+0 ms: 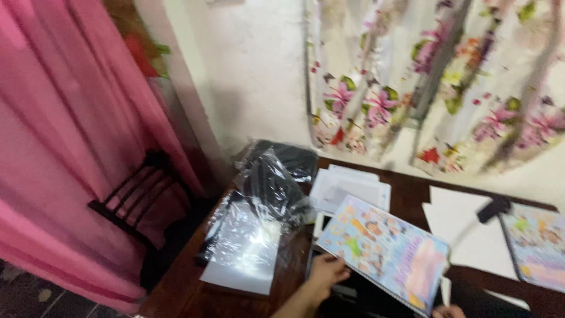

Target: The person uses a spiral binding machine to bind a notebook. They insert the spiral wire into the punched holes of the notebook cover and pages, then use scissors to cut the excess wire. The process is repeated for multiple notebooks.

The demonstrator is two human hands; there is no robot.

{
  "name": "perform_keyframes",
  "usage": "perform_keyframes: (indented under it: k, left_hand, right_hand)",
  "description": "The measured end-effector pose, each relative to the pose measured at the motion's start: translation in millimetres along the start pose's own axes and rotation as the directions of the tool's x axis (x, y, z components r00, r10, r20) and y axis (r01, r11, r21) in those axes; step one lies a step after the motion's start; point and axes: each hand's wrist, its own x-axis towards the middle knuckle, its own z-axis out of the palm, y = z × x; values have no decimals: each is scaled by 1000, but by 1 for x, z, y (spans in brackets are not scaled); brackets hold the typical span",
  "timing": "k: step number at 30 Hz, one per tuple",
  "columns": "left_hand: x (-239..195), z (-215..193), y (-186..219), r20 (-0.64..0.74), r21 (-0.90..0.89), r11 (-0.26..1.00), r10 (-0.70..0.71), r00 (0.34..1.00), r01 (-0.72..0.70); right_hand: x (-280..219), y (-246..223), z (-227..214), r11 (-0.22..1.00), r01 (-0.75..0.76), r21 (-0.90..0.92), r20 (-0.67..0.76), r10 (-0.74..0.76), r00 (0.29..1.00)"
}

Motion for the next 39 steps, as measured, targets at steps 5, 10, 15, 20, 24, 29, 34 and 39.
perform_keyframes:
  k: [5, 10, 15, 20, 24, 29, 34, 39]
  left_hand:
    - [-4, 9, -3, -161, 167, 986, 56, 985, -29]
    - [-8, 4, -6, -70, -12, 995, 94, 993, -96]
    - [-23, 23, 14, -144, 31, 999, -1, 990, 6]
    - [-30, 17, 29, -120, -24, 999, -30, 992, 28]
    - [-15, -3, 13, -55, -126, 991, -44, 998, 37]
    - [-4, -6, 15, -64, -33, 998, -60, 996, 58]
    - [-3, -3, 32, 47, -65, 981, -181, 982, 183]
    - [15, -15, 25, -62, 62, 972, -222, 973, 226]
  right_hand:
    - [36, -306, -21, 734, -536, -418, 49, 607, 793]
    - [34, -344, -34, 828, -431, -358, 231, 526, 819]
    - [38, -358, -38, 760, -573, -306, 215, 642, 736]
    - [42, -367, -32, 737, -588, -333, 244, 670, 701]
    - [32, -352, -29, 753, -522, -400, 211, 630, 747]
    - [40, -356, -18, 640, -498, -585, 104, 669, 736]
    - [27, -328, -13, 749, -396, -531, 217, 572, 791]
    - [32, -358, -10, 719, -551, -423, 188, 664, 723]
